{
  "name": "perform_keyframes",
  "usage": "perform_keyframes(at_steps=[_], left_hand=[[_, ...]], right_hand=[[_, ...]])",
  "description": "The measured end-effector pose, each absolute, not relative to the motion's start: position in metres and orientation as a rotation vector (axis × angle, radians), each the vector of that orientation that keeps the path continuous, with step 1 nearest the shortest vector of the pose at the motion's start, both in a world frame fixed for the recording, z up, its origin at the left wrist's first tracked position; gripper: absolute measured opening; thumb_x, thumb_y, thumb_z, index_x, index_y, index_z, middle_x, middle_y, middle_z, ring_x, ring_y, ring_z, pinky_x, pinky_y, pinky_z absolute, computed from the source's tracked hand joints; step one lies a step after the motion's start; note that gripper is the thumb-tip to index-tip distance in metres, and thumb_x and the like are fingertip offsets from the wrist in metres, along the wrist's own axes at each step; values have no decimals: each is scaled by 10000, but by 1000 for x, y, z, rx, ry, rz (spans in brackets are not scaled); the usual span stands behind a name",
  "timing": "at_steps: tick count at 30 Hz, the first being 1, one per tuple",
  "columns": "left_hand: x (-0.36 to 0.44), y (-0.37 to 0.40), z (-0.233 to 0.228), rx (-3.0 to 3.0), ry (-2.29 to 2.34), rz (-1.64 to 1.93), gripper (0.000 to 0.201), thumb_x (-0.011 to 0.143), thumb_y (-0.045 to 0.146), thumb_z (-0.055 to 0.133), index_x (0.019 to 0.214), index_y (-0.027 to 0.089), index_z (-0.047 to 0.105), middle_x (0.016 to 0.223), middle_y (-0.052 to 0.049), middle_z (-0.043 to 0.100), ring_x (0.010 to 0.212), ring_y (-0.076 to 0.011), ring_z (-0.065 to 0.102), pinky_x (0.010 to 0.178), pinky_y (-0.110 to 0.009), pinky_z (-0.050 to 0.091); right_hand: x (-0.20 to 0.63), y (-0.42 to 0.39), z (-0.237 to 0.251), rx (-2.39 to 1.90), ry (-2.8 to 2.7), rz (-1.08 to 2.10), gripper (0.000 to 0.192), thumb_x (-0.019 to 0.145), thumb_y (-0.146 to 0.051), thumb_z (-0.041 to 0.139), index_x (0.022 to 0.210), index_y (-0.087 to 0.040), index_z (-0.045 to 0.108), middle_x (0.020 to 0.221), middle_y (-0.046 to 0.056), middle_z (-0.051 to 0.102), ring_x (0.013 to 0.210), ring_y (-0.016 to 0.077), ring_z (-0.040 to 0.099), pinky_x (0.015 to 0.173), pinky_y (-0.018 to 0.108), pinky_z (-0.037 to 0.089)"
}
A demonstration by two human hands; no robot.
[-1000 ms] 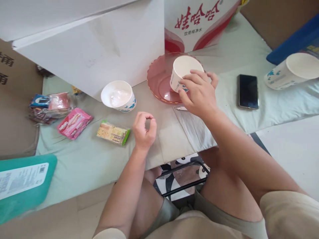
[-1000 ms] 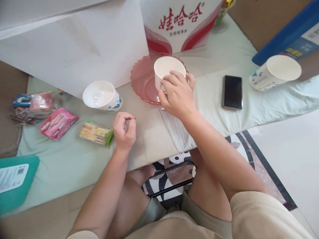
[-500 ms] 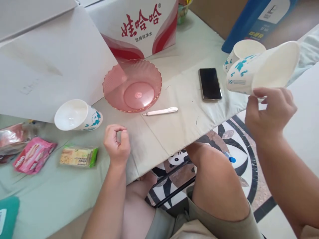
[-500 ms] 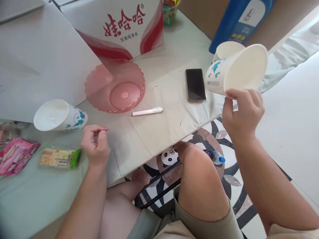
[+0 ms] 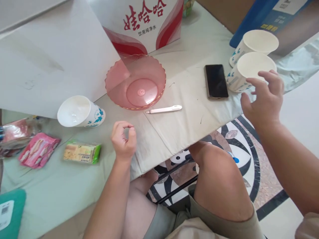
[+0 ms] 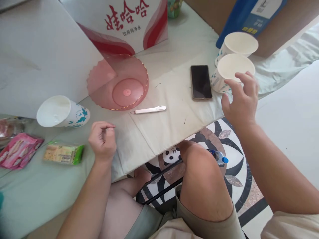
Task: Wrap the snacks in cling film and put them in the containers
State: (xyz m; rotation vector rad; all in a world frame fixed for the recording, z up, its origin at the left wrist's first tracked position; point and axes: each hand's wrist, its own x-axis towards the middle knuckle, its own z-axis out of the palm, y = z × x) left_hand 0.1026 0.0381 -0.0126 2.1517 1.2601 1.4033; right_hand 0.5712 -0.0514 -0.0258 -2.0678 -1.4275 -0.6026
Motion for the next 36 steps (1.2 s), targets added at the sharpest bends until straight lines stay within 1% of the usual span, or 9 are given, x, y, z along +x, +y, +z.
perform_keyframes(at_steps=[5, 9, 13, 17, 20, 24, 28, 32, 36], left_hand=[[95, 30, -1, 2127, 1316, 1446, 152, 899, 305, 538, 770, 232, 571, 761, -35, 620, 767, -196, 600, 738, -353, 486], [70, 20, 10, 2142, 1405, 1494, 141, 910, 316, 515, 800, 236, 551, 770, -35, 604, 785, -208, 592, 778, -375, 484], [29, 1, 14, 2129, 1710, 1567, 51, 864, 274, 580, 856, 229, 604, 860, -60, 611, 868, -234, 605, 881, -425, 495], [-10, -14, 3, 2027, 2109, 1256, 375, 667, 256, 825, 1022, 232, 705, 1339, -169, 555, 1371, -447, 460, 1149, -650, 351], [-30, -15, -10, 1980, 2062, 960, 543, 575, 189, 886, 1089, 249, 723, 1523, -174, 420, 1526, -537, 252, 1215, -725, 254], [-38, -11, -10, 1867, 1949, 1130, 441, 634, 124, 792, 1055, 239, 728, 1438, -158, 502, 1448, -432, 458, 1225, -627, 370], [-29, -13, 10, 1580, 1531, 1298, 353, 783, 326, 675, 1131, 271, 688, 1304, -112, 650, 1307, -320, 629, 1090, -506, 557], [-13, -12, 24, 1089, 1229, 1158, 458, 904, 565, 458, 1150, 250, 679, 1065, -120, 746, 1019, -325, 751, 754, -494, 662], [-3, 0, 17, 831, 1103, 1061, 474, 849, 609, 546, 1108, 232, 671, 1139, -133, 753, 1053, -342, 752, 746, -510, 671]], right_hand=[[464, -61, 13, -1618, -1630, -509, 404, 783, -191, 658, 1173, -296, 672, 1143, 169, 736, 998, 317, 724, 721, 469, 581], [335, -49, 41, -1260, -1887, -118, 335, 888, -131, 602, 1189, -274, 620, 1065, 101, 756, 977, 266, 741, 835, 439, 597], [246, -28, 18, -1150, -1996, 184, 250, 932, -122, 520, 1120, -246, 628, 985, 61, 727, 912, 232, 693, 809, 389, 558], [220, -14, -17, -1256, -2048, 219, 231, 920, -150, 519, 1085, -221, 664, 936, 82, 713, 878, 269, 652, 788, 419, 512], [217, -7, -22, -1290, -2014, 273, 228, 912, -161, 533, 1092, -224, 659, 953, 85, 707, 905, 273, 647, 819, 426, 510], [212, -1, -15, -1250, -1997, 309, 236, 905, -145, 532, 1090, -236, 648, 975, 78, 707, 920, 263, 654, 839, 426, 519], [217, 0, -14, -1258, -1972, 216, 193, 914, -147, 524, 1031, -245, 643, 896, 62, 683, 848, 245, 642, 792, 407, 515], [232, -2, -19, -1260, -1961, 103, 171, 919, -153, 508, 971, -248, 639, 848, 56, 667, 805, 239, 614, 758, 394, 490], [255, -7, -19, -1515, -1853, -29, 126, 902, -204, 542, 948, -245, 652, 886, 84, 682, 875, 282, 608, 826, 451, 454]])
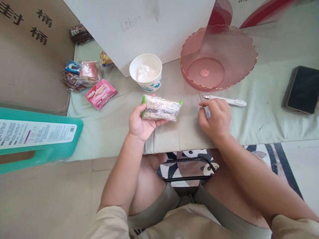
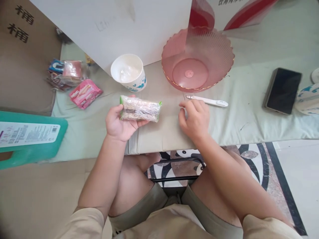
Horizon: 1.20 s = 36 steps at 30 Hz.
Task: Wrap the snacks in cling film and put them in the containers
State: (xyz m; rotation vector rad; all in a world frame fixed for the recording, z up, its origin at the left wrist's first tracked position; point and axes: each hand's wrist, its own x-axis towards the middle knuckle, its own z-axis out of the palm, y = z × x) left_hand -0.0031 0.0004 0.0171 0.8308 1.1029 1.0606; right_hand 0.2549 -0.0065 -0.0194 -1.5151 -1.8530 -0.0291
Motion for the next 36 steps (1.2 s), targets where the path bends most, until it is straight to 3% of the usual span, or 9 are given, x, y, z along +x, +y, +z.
perform_keyframes(at_steps=[6, 11, 16, 18, 21, 26, 30, 33, 36], left_hand=[[8, 13, 2, 737, 1106, 1038, 536, 696, 404, 791, 1177, 277, 593, 1100, -81, 745, 881, -263, 760, 739, -474, 675], [30, 12, 7, 715, 1137, 1078, 552, 679, 335, 823, 1172, 289, 577, 1004, -13, 724, 750, -187, 726, 664, -388, 671], [39, 12, 11, 729, 1164, 1099, 554, 684, 382, 841, 1169, 286, 590, 908, 20, 691, 682, -144, 678, 585, -309, 654], [38, 13, 9, 736, 1158, 1110, 564, 673, 386, 852, 1164, 282, 595, 893, 21, 685, 669, -145, 674, 558, -301, 648], [36, 13, 5, 768, 1132, 1128, 599, 654, 387, 876, 1177, 288, 603, 948, 10, 698, 692, -157, 693, 549, -300, 646], [39, 13, -5, 902, 1108, 1154, 576, 695, 492, 873, 1170, 284, 623, 1021, -22, 711, 818, -197, 731, 611, -311, 651], [45, 11, -11, 1027, 1119, 1130, 575, 715, 609, 855, 1113, 257, 637, 943, -30, 699, 798, -196, 722, 592, -284, 617], [49, 9, -15, 1130, 1100, 1129, 663, 636, 592, 921, 1118, 252, 616, 999, -37, 715, 842, -194, 732, 642, -267, 605], [48, 9, -15, 1165, 1119, 1154, 748, 616, 557, 946, 1193, 267, 568, 1090, -48, 739, 884, -199, 748, 728, -285, 610]], right_hand=[[295, -13, -29, -1805, -1789, -90, 288, 863, -240, 585, 1137, -209, 668, 1158, 160, 712, 1073, 356, 600, 927, 527, 428], [316, -5, -33, -2001, -1769, -116, 506, 897, -287, 567, 1390, -170, 564, 1229, 188, 677, 1179, 370, 575, 1030, 583, 398], [315, -18, -16, -2108, -1840, -69, 263, 973, -299, 509, 1114, -220, 717, 1257, 174, 649, 1140, 344, 601, 1003, 552, 409], [309, -28, -8, -2044, -1841, -50, 253, 992, -312, 504, 1101, -228, 716, 1239, 157, 676, 1128, 331, 621, 1000, 528, 417], [293, -39, 0, -1868, -1841, 44, 297, 1035, -351, 444, 1159, -233, 687, 1030, 116, 728, 971, 281, 663, 901, 440, 461], [259, -41, 12, -1480, -1759, 560, 347, 1055, -471, 429, 1159, -220, 645, 781, 34, 663, 664, 189, 597, 633, 322, 425], [238, -41, 18, -1337, -1585, 1148, 380, 1060, -526, 429, 920, -219, 603, 647, -25, 545, 543, 129, 484, 575, 292, 387], [229, -40, 15, -1274, -1454, 1293, 439, 1053, -577, 438, 821, -222, 554, 694, -19, 558, 555, 112, 472, 578, 291, 385], [227, -40, 10, -1213, -1373, 1289, 430, 1045, -611, 439, 896, -230, 573, 740, -21, 565, 570, 113, 490, 578, 295, 392]])
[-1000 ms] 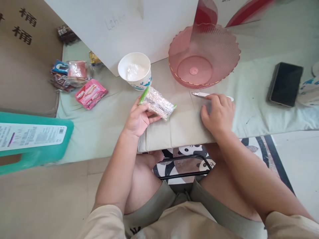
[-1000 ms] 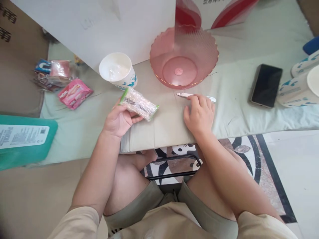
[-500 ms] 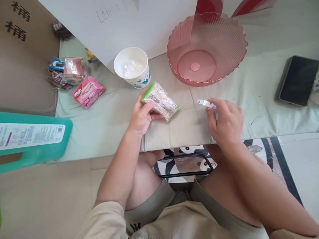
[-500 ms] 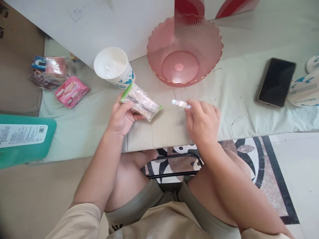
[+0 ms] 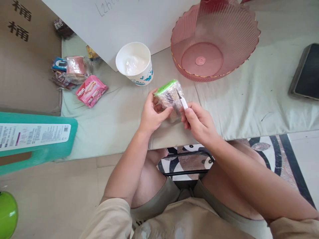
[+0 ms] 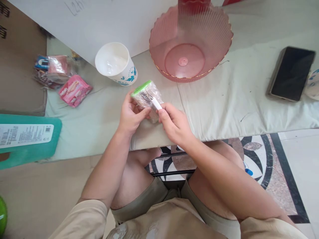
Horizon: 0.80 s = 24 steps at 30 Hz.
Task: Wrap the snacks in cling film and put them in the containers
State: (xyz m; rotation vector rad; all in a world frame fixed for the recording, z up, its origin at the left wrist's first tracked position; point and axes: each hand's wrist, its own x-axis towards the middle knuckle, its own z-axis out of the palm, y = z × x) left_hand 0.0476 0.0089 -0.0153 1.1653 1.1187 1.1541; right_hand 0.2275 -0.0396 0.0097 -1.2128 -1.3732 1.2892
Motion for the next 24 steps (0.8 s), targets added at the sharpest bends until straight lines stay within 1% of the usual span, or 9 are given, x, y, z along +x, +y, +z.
perform_keyframes(at_steps=[2, 5, 7, 9, 12, 14, 17, 20, 24], left_hand=[[43, 9, -13, 1144, 1126, 1134, 692, 677, 580, 904, 1195, 263, 572, 1013, -36, 753, 834, -192, 747, 730, -296, 601], [32, 7, -5, 1102, 1063, 1003, 608, 717, 592, 871, 1157, 241, 643, 901, -22, 754, 774, -189, 731, 704, -304, 585], [26, 6, 1, 1103, 985, 857, 586, 711, 559, 885, 1152, 225, 691, 949, -38, 770, 826, -203, 737, 743, -319, 590], [21, 5, 7, 1120, 924, 718, 548, 723, 514, 887, 1147, 207, 726, 1042, -63, 775, 923, -222, 739, 814, -334, 592], [17, 3, 11, 1095, 885, 657, 538, 728, 491, 883, 1162, 207, 741, 1147, -82, 744, 1010, -230, 721, 844, -320, 584], [15, 3, 10, 1041, 850, 732, 641, 675, 511, 909, 1226, 249, 711, 1168, -67, 717, 1013, -222, 712, 821, -305, 584], [15, 5, 5, 1017, 851, 906, 816, 606, 527, 948, 1327, 343, 610, 1117, -26, 702, 978, -212, 711, 788, -309, 586], [20, 9, -1, 1027, 971, 1092, 727, 670, 599, 900, 1278, 352, 586, 1024, -10, 702, 951, -211, 720, 780, -325, 589], [26, 15, -8, 1054, 1109, 1274, 589, 715, 661, 851, 1145, 312, 649, 980, -20, 706, 974, -227, 736, 796, -341, 600]], right_hand=[[230, -38, 6, -1198, -1359, 1222, 404, 1048, -606, 434, 953, -243, 582, 748, -25, 557, 591, 123, 497, 596, 304, 398], [237, -34, 4, -1231, -1393, 986, 323, 1017, -540, 516, 874, -252, 538, 762, -18, 538, 680, 147, 519, 690, 332, 427], [241, -30, 5, -1246, -1406, 902, 312, 919, -481, 654, 813, -250, 472, 861, 3, 588, 795, 166, 567, 783, 358, 452], [242, -27, 6, -1270, -1401, 978, 372, 792, -427, 762, 800, -248, 436, 968, 16, 628, 859, 176, 590, 813, 368, 462], [239, -26, 8, -1356, -1353, 1165, 408, 723, -381, 794, 768, -247, 411, 815, -31, 563, 711, 129, 500, 695, 324, 420], [236, -26, 7, -1382, -1214, 1216, 406, 746, -396, 777, 762, -250, 398, 719, -58, 458, 630, 105, 405, 622, 297, 369], [233, -26, 4, -1360, -982, 1258, 406, 792, -454, 752, 792, -260, 395, 703, -63, 399, 590, 99, 350, 548, 273, 311], [235, -28, 2, -1417, -1081, 1221, 380, 843, -453, 723, 759, -253, 411, 692, -47, 418, 617, 114, 383, 557, 274, 329], [242, -32, 3, -1485, -1203, 1088, 315, 974, -513, 549, 804, -247, 556, 732, -4, 494, 634, 142, 446, 549, 291, 367]])
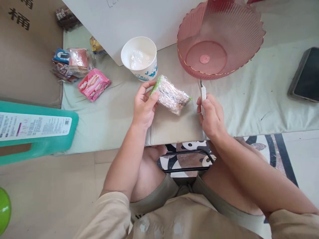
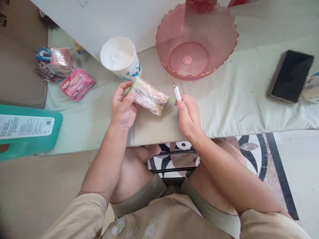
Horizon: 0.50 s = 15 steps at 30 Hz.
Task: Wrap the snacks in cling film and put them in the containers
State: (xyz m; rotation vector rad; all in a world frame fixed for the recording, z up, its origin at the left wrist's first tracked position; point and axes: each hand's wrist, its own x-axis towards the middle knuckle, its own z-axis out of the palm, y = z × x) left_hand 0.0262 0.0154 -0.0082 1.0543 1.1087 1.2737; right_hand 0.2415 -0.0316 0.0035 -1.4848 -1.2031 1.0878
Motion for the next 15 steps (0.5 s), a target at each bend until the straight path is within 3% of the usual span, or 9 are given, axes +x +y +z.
perform_keyframes(at_steps=[2, 7, 11, 15], left_hand=[[29, 17, -9, 1085, 1145, 1295, 587, 700, 662, 864, 1131, 309, 679, 1033, -34, 721, 1033, -247, 737, 832, -357, 605], [37, 16, -9, 1122, 1143, 1290, 624, 688, 721, 843, 1149, 315, 729, 1157, -46, 737, 1169, -290, 715, 899, -395, 608], [42, 13, -8, 1158, 1134, 1263, 620, 692, 735, 831, 1151, 324, 756, 1194, -48, 750, 1215, -309, 704, 916, -418, 617], [43, 12, -7, 1128, 1150, 1278, 609, 703, 742, 820, 1139, 321, 768, 1130, -47, 756, 1130, -296, 733, 825, -389, 632]], right_hand=[[241, -33, 6, -1452, -1198, 1189, 356, 995, -551, 492, 845, -247, 600, 678, -15, 472, 564, 134, 417, 496, 287, 331], [232, -32, 17, -1313, -1234, 1580, 469, 913, -680, 579, 830, -222, 628, 581, -44, 508, 458, 96, 403, 431, 261, 303], [227, -31, 20, -1236, -1270, 1660, 524, 891, -720, 588, 811, -205, 640, 560, -47, 508, 442, 87, 414, 413, 254, 297], [223, -30, 19, -1264, -1276, 1694, 510, 883, -693, 602, 796, -192, 642, 562, -41, 516, 434, 83, 425, 399, 250, 314]])
